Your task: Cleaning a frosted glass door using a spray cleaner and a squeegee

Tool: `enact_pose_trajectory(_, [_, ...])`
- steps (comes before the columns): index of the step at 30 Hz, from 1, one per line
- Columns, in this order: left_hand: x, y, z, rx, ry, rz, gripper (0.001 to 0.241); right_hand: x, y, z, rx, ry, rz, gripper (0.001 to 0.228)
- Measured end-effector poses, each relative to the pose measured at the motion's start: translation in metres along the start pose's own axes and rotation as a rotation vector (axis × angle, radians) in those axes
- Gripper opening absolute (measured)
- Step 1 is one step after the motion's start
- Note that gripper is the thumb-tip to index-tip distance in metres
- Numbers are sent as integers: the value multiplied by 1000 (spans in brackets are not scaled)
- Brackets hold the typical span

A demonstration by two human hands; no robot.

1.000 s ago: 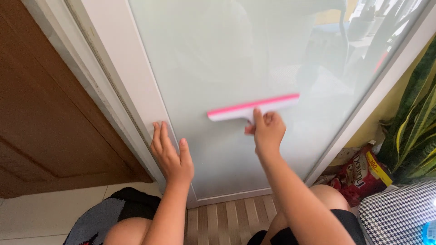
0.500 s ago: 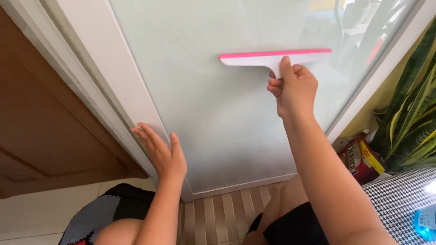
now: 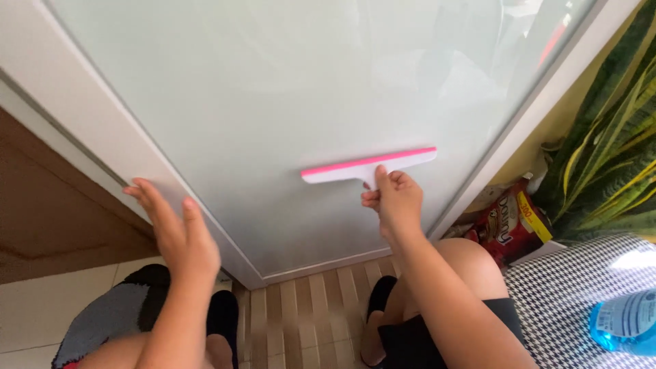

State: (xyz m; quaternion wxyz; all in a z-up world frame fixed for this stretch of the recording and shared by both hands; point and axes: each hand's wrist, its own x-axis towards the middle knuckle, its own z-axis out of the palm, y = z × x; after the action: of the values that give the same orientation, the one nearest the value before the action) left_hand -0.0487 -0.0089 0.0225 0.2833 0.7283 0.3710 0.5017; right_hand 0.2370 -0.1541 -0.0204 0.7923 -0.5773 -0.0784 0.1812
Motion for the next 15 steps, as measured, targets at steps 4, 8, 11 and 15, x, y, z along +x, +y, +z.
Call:
enact_pose_trajectory(4, [-2, 1, 3, 91, -23, -87, 74, 18, -55, -35, 215, 38, 164, 37])
enact_pose_trajectory(8, [-2, 3, 8, 142, 38, -116, 67, 68, -84, -97, 819, -119, 426, 30])
enact_pose_trajectory(11, [-1, -15, 15, 134, 77, -80, 66, 92, -90, -137, 1013, -179, 531, 33])
enact_pose_trajectory(15, [2, -30, 23, 126, 125, -45, 68, 105, -84, -146, 1011, -32, 708, 27])
